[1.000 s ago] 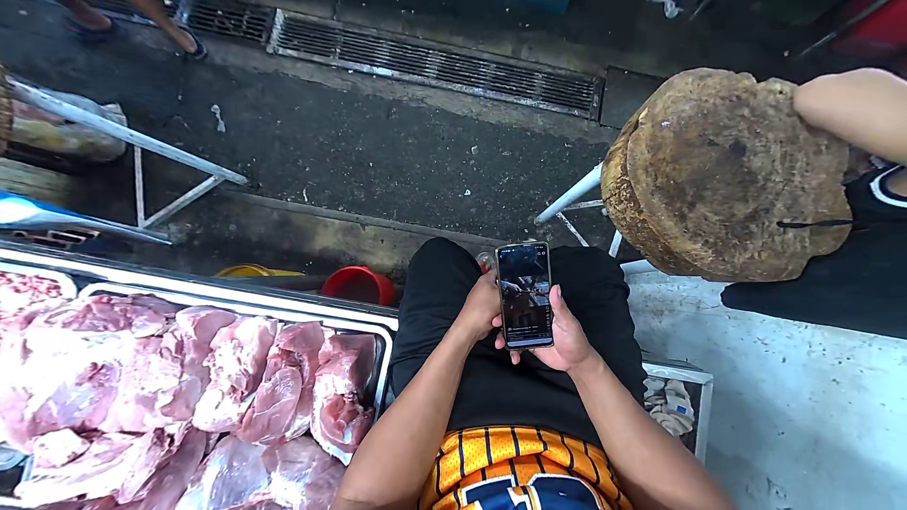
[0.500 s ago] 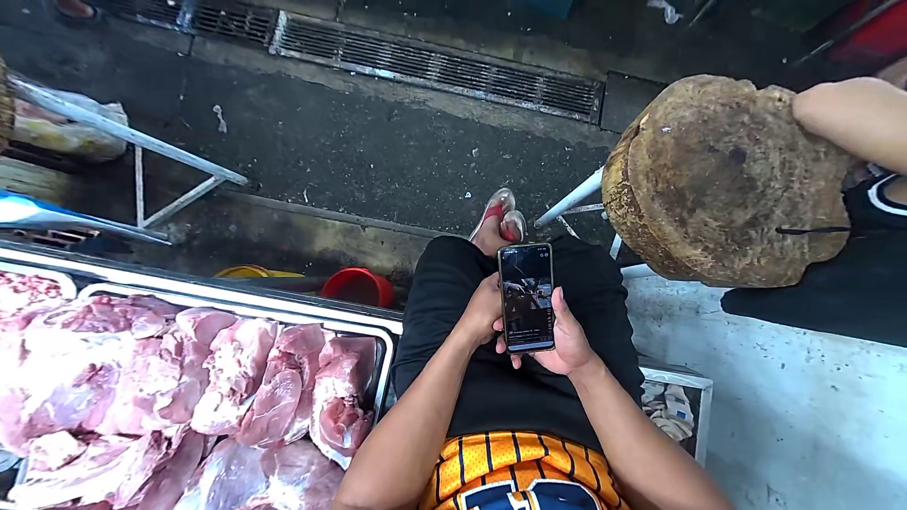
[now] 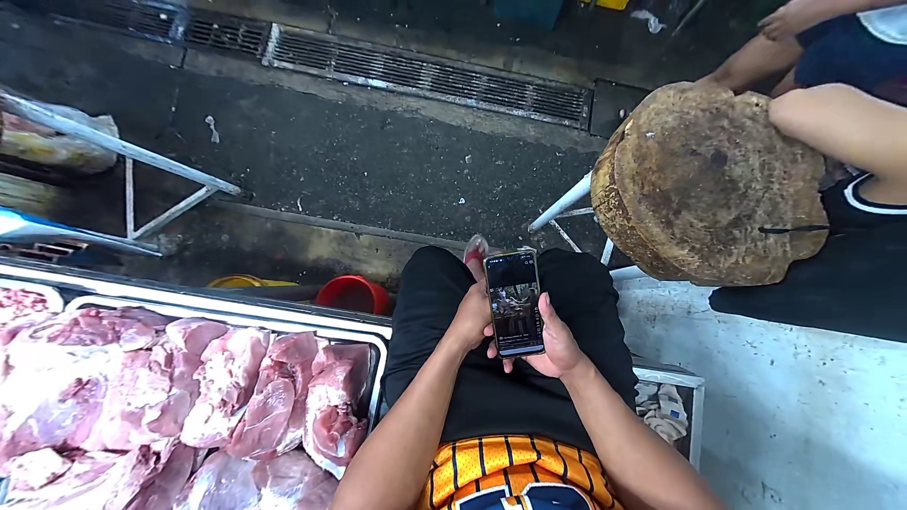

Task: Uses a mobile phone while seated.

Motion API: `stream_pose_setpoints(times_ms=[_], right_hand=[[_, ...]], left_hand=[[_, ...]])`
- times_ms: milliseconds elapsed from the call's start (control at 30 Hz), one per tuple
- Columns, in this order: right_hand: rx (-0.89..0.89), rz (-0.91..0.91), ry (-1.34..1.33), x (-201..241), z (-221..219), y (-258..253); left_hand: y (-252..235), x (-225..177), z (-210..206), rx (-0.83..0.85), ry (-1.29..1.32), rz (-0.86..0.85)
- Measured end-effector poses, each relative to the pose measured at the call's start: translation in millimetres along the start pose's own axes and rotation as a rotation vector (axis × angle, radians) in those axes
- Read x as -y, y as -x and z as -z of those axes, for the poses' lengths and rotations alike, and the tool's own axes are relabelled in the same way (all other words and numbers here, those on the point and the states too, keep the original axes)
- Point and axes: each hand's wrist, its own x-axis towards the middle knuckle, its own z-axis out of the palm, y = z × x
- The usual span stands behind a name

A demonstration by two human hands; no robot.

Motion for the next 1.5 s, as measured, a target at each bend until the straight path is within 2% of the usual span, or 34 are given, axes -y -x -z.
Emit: stream_pose_setpoints(times_ms=[333,733,1100,1500], right_hand=[[0.024,0.002,-0.029,4,-1,-2],[0.005,-0.014,0.010,0,4,-1],[0.032,0.000,-0.050,4,0,-3],[-0.005,-0.010,-0.012,3,7,-1]], left_hand=[[-1,-8,-8,-0.017,0.063,0.073],[-1,0,1,0.001,-0.005,-0.009],[-1,-7,-5,0.012,0.087,0.051],[-7,2,-2,-0.008,-0.001,0.024]])
